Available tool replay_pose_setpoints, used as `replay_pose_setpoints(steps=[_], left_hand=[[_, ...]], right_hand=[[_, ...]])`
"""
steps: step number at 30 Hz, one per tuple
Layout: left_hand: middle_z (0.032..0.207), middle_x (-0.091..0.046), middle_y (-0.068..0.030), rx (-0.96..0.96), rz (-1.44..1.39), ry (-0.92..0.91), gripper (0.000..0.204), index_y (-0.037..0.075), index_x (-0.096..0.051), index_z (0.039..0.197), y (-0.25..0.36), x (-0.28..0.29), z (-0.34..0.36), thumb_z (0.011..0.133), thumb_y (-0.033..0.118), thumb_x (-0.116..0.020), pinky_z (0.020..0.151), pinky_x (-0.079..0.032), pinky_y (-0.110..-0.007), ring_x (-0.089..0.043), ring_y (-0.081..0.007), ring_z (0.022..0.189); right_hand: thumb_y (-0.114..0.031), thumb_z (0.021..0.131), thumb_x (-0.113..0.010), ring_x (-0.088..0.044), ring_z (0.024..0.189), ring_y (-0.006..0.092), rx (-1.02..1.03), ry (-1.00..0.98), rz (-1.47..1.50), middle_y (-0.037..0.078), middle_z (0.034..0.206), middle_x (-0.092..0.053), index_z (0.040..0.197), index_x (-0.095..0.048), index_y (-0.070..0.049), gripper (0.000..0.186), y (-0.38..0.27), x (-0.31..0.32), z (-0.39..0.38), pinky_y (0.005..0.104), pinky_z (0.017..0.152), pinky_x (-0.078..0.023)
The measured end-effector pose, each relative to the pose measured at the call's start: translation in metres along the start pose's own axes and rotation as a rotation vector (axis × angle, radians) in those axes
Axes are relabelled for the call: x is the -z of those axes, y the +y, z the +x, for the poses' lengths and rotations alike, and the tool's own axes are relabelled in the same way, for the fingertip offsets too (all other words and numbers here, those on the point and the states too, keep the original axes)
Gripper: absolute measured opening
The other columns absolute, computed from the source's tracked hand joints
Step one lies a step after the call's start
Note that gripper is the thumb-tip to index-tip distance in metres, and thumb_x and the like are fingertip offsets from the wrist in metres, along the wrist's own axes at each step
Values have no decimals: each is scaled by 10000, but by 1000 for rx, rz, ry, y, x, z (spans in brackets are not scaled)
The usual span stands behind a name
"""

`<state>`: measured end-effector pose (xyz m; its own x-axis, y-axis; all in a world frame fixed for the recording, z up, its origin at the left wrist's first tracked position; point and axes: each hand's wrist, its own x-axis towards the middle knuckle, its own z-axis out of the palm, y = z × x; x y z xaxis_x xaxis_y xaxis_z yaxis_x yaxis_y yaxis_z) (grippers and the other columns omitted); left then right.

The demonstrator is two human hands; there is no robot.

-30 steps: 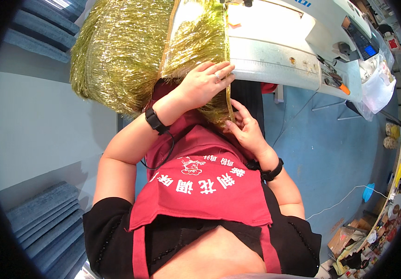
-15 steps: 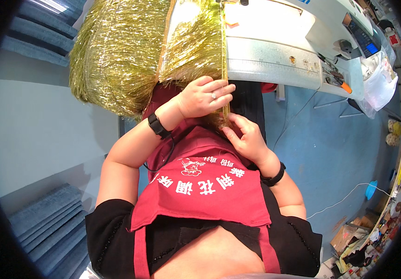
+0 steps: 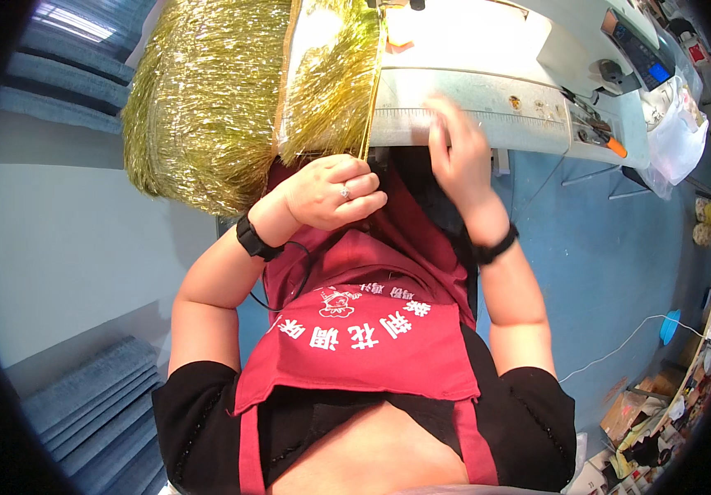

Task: The person aligns a gold tinsel curtain with a gold trim on a sewing machine, measures the trim with a tape measure, and sews the trim to the curtain edge. The person repeatedly adjusts the fabric and trim to maintain alignment during sewing.

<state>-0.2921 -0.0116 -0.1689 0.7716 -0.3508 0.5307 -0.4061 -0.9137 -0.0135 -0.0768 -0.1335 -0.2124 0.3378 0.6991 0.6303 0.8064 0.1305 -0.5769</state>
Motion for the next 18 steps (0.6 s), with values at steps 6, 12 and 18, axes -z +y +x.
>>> replay_pose_setpoints(steps=[6, 12, 18], left_hand=[[932, -625, -61, -23, -99, -21, 250, 60, -676, 1001, -2, -6, 3, 765, 143, -693, 683, -557, -347, -623, -244, 861], [946, -581, -61, -70, -173, -70, 291, 59, -648, 1050, -2, -24, -1, 807, 216, -618, 749, -527, -347, -584, -233, 888], [971, -598, -75, -52, -178, -143, 305, 40, -632, 1074, 4, -44, -1, 828, 216, -604, 753, -534, -350, -600, -243, 907]], right_hand=[[-248, 1002, -507, -531, 1307, 328, 6, -439, -624, 168, 1374, -598, 1322, -591, -39, 391, -17, -92, 15, 492, 1132, -374], [-170, 931, -578, -643, 1156, 288, 11, -656, 566, 136, 1246, -663, 1203, -653, -77, 297, -15, -72, -48, 400, 984, -512], [-119, 839, -752, -673, 694, 266, 98, -133, -69, 47, 824, -699, 1034, -695, -103, 204, 20, -7, -53, 374, 621, -533]])
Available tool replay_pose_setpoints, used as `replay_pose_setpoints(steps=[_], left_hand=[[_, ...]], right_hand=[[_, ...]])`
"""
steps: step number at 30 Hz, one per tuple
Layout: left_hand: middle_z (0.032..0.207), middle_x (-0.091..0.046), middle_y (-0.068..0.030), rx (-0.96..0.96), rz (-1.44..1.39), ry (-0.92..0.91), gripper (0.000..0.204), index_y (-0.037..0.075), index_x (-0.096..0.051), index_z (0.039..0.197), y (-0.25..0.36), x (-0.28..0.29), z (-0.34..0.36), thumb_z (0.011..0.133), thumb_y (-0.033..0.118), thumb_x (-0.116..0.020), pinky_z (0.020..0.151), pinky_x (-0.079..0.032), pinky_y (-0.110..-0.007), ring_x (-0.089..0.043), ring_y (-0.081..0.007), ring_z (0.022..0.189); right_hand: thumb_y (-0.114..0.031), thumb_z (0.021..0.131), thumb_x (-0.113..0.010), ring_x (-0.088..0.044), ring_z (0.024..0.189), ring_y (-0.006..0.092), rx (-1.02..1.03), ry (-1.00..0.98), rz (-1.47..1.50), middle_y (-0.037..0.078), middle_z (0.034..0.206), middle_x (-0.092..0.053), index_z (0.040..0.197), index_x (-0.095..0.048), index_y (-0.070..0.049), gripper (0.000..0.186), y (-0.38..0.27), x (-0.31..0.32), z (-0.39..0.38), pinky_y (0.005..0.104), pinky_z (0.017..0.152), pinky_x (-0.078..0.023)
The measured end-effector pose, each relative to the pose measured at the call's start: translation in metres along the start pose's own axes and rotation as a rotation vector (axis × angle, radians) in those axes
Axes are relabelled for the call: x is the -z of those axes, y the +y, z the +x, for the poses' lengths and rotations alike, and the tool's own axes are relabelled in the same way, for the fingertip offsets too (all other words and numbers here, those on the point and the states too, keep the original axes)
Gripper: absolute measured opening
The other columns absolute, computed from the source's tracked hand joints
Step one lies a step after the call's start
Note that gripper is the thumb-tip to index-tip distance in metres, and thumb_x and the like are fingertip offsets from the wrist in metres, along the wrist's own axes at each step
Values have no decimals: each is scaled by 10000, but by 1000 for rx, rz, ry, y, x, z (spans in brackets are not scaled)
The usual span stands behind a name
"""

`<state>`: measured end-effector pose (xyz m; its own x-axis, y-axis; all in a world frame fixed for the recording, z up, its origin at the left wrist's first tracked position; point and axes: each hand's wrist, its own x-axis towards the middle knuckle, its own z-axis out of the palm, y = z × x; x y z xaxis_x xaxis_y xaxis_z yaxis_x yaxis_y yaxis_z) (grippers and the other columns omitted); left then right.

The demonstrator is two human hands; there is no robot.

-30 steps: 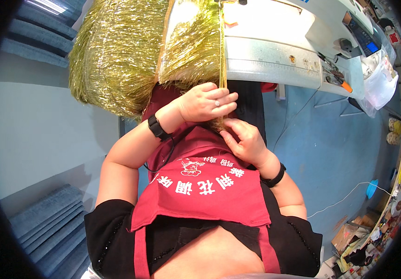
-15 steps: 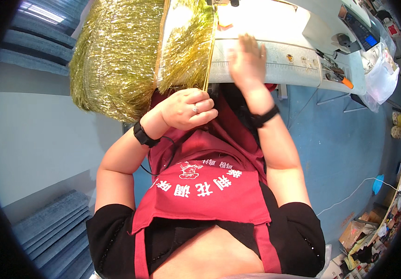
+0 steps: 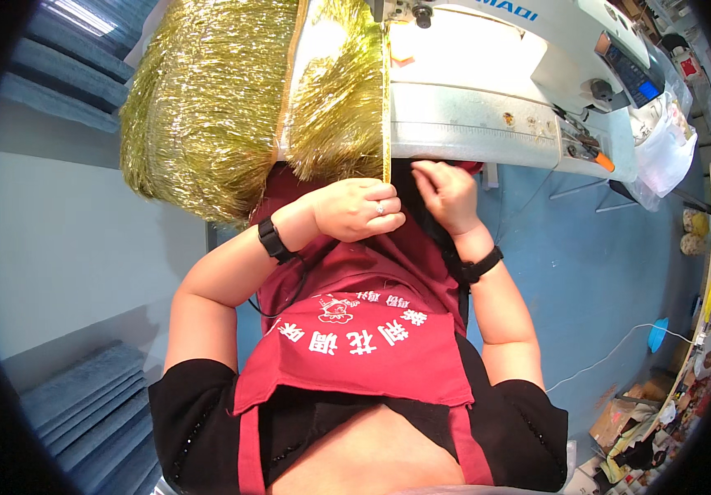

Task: The person aligns a gold tinsel curtain with a gold trim on a sewing machine, measures the trim with a tape measure, and sews the trim to the curtain edge. The person repeatedly adjusts the fabric and trim to maintain alignment during sewing.

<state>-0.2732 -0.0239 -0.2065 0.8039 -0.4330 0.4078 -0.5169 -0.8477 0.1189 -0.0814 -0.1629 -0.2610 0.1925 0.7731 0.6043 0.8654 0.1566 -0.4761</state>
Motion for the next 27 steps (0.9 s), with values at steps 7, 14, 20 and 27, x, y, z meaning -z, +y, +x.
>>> replay_pose_setpoints(steps=[7, 14, 20, 27], left_hand=[[1071, -626, -45, 50, 141, -41, 517, 57, -625, 1307, 10, -13, 12, 835, 262, -571, 855, -502, -330, -590, -193, 945], [1461, -520, -150, 417, 326, 339, 573, 75, -583, 1379, 34, -15, 6, 891, 337, -729, 1051, -490, -435, -550, -346, 1282], [1423, -585, -179, 483, 236, 239, 612, -11, -565, 1372, 39, -12, 0, 891, 331, -725, 1058, -502, -434, -584, -340, 1308], [1422, -591, -181, 477, 222, 231, 575, -15, -598, 1348, 36, -18, 9, 875, 286, -724, 1039, -502, -417, -596, -320, 1297]], right_hand=[[-349, 775, -826, -541, 1165, 308, 56, 91, -107, 93, 1265, -581, 1278, -556, -110, 619, -2, -17, 32, 470, 1009, -358], [-209, 828, -748, -586, 1206, 251, 121, 110, 12, 52, 1304, -625, 1261, -649, -159, 447, -1, -17, 29, 442, 1049, -385], [-91, 855, -689, -655, 1171, 226, 327, 82, 2, 55, 1279, -690, 1143, -720, -123, 292, 0, -3, 23, 385, 975, -491], [-137, 870, -650, -703, 1112, 218, 374, 43, -27, 84, 1130, -745, 926, -712, -79, 101, -10, 7, 6, 368, 945, -517]])
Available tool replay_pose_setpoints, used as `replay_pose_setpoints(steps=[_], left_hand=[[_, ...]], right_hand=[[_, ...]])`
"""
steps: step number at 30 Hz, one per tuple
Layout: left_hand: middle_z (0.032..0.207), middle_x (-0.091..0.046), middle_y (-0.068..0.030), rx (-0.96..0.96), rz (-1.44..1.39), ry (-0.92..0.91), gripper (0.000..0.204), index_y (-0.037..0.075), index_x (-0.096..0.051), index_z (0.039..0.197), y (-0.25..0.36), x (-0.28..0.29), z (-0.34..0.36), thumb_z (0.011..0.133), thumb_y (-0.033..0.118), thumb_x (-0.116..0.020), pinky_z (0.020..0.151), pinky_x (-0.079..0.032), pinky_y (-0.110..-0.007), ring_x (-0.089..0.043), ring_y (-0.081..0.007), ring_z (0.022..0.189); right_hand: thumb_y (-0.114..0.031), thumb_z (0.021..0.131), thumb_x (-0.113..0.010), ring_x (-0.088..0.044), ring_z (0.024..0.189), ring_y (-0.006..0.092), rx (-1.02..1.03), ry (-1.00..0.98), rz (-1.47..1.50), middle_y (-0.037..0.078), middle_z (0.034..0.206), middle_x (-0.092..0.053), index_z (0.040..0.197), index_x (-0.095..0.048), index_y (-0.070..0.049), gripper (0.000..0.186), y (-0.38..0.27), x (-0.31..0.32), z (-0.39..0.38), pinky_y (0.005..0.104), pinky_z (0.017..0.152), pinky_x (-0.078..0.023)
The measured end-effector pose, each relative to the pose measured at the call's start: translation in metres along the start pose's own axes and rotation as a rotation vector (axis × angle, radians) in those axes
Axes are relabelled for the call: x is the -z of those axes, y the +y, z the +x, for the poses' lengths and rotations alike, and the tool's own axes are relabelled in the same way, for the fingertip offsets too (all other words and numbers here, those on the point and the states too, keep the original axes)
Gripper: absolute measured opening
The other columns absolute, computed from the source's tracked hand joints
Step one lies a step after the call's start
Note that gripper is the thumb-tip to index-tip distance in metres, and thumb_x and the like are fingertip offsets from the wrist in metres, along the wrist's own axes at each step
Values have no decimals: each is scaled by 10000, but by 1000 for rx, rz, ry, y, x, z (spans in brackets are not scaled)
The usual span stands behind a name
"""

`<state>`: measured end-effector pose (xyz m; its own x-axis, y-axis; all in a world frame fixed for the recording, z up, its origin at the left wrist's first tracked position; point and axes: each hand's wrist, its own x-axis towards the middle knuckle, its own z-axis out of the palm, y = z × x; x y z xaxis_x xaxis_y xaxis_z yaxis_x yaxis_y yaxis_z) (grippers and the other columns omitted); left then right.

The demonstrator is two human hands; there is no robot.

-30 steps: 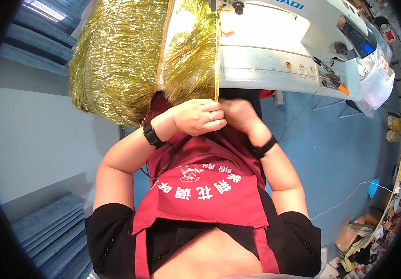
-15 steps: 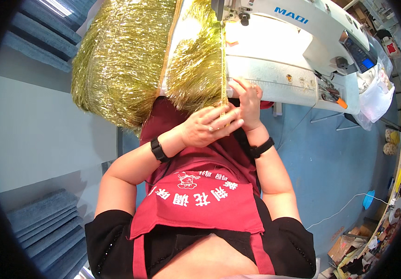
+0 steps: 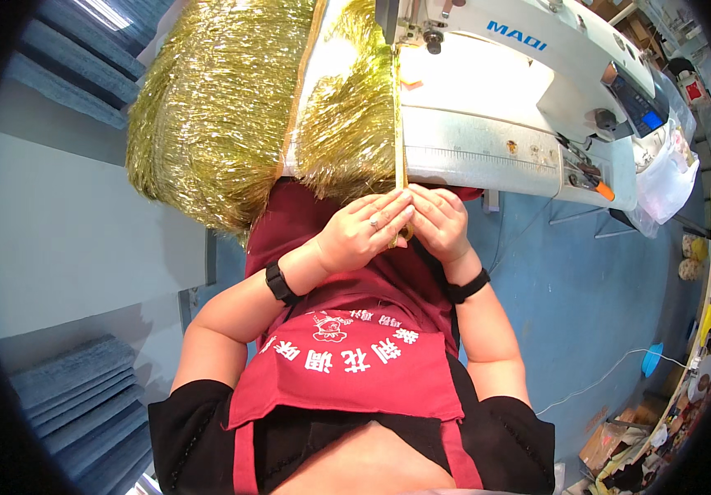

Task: The person aligns a gold tinsel curtain with a gold trim on a sewing machine, measures the trim with a tape measure, and sews the trim to the curtain edge. The person repeatedly adjusts the fabric and trim to maintain alignment during sewing.

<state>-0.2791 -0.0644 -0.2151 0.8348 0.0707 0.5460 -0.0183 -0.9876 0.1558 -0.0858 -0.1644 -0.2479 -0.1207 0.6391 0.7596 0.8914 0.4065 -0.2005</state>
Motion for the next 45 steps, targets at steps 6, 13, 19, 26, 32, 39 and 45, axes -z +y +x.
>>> replay_pose_setpoints(steps=[6, 13, 19, 26, 32, 39, 45], left_hand=[[1455, -557, -183, 25, -88, -42, 535, 7, -604, 1352, -2, -1, 2, 879, 233, -710, 1020, -506, -417, -617, -320, 1256], [1395, -580, -173, 21, -65, -74, 517, 7, -602, 1354, -1, -3, 2, 901, 239, -688, 1024, -495, -423, -606, -323, 1251], [1389, -574, -171, 25, -95, -79, 518, 10, -592, 1364, -5, -10, -2, 913, 249, -677, 1014, -499, -428, -602, -325, 1237], [1371, -570, -170, 21, -98, -81, 528, 18, -575, 1382, -8, -18, -5, 919, 254, -670, 998, -504, -432, -607, -330, 1204], [1341, -576, -174, 24, -81, -116, 522, 17, -575, 1380, -11, -18, -1, 924, 257, -659, 998, -496, -426, -605, -323, 1186], [1311, -585, -178, 37, -78, -140, 510, 18, -578, 1380, -15, -14, 7, 929, 245, -653, 1006, -486, -430, -607, -315, 1172], [1302, -588, -175, 99, -112, -126, 516, 25, -574, 1395, -16, -9, 18, 929, 230, -659, 1006, -480, -428, -607, -325, 1151]], right_hand=[[-189, 851, -693, -709, 1083, 200, 9, -34, 1, 79, 1096, -748, 999, -759, -95, 187, -12, 5, -10, 351, 918, -529], [-191, 834, -726, -717, 1052, 203, 8, -23, -4, 66, 1066, -747, 996, -755, -90, 193, -15, 6, -12, 349, 893, -542], [-205, 827, -754, -720, 1048, 197, -1, -32, -1, 57, 1056, -749, 987, -748, -90, 197, -15, 6, -11, 347, 877, -549], [-230, 839, -771, -721, 1048, 201, 0, -43, -11, 54, 1051, -751, 962, -740, -99, 183, -14, 6, -13, 348, 865, -550], [-222, 829, -779, -725, 1019, 212, 3, -36, -4, 59, 1000, -752, 948, -738, -94, 180, -11, 4, -10, 364, 848, -553], [-194, 809, -774, -723, 920, 229, -6, -36, 30, 72, 935, -742, 910, -731, -75, 162, -5, 4, -3, 374, 844, -556], [-171, 797, -767, -722, 918, 235, -28, -53, 28, 75, 939, -744, 917, -739, -71, 158, 0, 4, 6, 378, 858, -557]])
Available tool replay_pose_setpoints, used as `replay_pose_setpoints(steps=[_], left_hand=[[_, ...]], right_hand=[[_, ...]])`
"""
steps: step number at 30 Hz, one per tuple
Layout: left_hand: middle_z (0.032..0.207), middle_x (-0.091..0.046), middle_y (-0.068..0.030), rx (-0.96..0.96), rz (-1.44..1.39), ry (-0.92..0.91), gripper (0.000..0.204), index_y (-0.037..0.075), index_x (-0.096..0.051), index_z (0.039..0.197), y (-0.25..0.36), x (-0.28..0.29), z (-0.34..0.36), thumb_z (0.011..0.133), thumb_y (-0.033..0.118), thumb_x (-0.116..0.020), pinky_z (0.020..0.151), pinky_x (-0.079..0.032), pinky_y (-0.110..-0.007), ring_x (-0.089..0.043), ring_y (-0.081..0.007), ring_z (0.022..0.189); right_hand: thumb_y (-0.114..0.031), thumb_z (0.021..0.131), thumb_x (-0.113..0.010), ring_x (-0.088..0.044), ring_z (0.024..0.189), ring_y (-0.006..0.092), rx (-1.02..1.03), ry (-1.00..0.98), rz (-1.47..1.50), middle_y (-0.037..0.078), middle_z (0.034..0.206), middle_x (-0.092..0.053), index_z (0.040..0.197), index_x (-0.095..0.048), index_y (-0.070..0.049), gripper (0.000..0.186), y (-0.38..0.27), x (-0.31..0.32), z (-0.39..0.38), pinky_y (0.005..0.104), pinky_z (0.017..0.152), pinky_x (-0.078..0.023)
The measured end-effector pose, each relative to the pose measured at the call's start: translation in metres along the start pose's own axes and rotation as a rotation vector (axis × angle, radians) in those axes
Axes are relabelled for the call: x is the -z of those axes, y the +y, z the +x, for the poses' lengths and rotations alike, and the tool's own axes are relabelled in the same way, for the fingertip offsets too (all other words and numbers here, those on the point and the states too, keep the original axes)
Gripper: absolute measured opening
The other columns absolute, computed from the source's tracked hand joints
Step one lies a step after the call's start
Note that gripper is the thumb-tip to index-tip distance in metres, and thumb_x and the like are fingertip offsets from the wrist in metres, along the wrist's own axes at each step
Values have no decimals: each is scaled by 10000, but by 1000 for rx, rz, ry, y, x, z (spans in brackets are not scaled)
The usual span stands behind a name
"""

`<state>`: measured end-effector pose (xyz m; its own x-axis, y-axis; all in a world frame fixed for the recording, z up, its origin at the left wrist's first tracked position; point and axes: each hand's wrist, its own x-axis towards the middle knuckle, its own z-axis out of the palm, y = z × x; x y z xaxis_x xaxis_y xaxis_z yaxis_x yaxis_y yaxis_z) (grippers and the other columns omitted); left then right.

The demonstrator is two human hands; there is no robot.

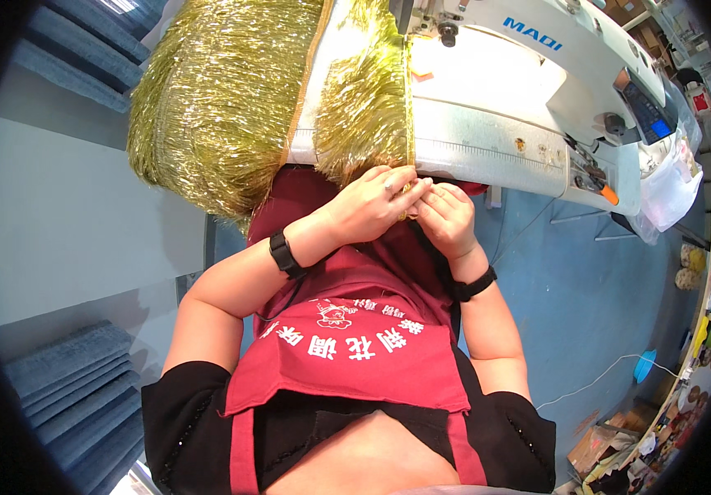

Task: The person aligns a gold tinsel curtain with a gold trim on a sewing machine, measures the trim with a tape measure, and sews the trim to the curtain edge. The person repeatedly adjusts the fabric and trim to maintain alignment during sewing.

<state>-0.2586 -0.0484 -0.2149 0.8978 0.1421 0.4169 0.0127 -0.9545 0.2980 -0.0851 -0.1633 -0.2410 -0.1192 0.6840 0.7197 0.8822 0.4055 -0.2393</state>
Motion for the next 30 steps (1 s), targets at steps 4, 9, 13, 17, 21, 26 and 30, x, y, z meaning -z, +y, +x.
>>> replay_pose_setpoints(steps=[4, 9, 13, 17, 21, 26, 30], left_hand=[[1309, -586, -183, 36, 4, 23, 526, 28, -552, 1419, -3, 3, 9, 930, 195, -650, 1006, -480, -434, -606, -341, 1151], [1314, -574, -220, 92, -28, 63, 555, -20, -490, 1451, -11, 6, 21, 925, 110, -610, 1017, -473, -451, -594, -379, 1173], [1331, -553, -250, 152, -2, 5, 625, -46, -381, 1504, -21, 12, 31, 917, 73, -560, 1029, -430, -472, -571, -386, 1210], [1288, -573, -249, 230, 7, -28, 582, -16, -370, 1464, -34, 18, 43, 907, 47, -529, 1022, -409, -488, -637, -376, 1105], [1231, -605, -223, 281, -29, -72, 445, 24, -421, 1342, -50, 26, 60, 907, 24, -511, 1027, -405, -498, -669, -381, 1028], [1161, -614, -248, 303, 5, -110, 357, 35, -428, 1299, -64, 36, 79, 942, 34, -452, 1004, -432, -471, -673, -399, 1013], [1156, -616, -271, 276, 36, -94, 330, 33, -434, 1284, -77, 42, 90, 955, 43, -441, 1000, -435, -471, -675, -408, 1016]], right_hand=[[-141, 786, -766, -722, 947, 233, -7, 29, 6, 70, 969, -751, 944, -753, -75, 172, 7, -3, 8, 381, 873, -559], [-103, 784, -762, -721, 1002, 231, -34, 19, 34, 63, 1026, -756, 959, -763, -92, 176, 16, -6, 22, 384, 905, -551], [-85, 790, -753, -718, 1028, 216, -74, 4, 19, 63, 1058, -753, 961, -767, -86, 171, 22, -7, 37, 372, 929, -533], [-70, 810, -738, -711, 1031, 227, -101, 19, 37, 71, 1069, -751, 985, -760, -57, 177, 31, -12, 54, 380, 915, -538], [-65, 827, -724, -697, 1031, 260, -158, -3, 43, 85, 1078, -743, 1011, -745, -34, 188, 40, -19, 67, 388, 912, -545], [-40, 825, -727, -685, 1013, 319, -246, -37, 47, 123, 1083, -733, 992, -726, -19, 168, 51, -27, 80, 408, 893, -556], [-49, 846, -721, -681, 1004, 347, -260, 3, 79, 137, 1084, -729, 994, -722, -15, 153, 60, -33, 89, 428, 894, -550]])
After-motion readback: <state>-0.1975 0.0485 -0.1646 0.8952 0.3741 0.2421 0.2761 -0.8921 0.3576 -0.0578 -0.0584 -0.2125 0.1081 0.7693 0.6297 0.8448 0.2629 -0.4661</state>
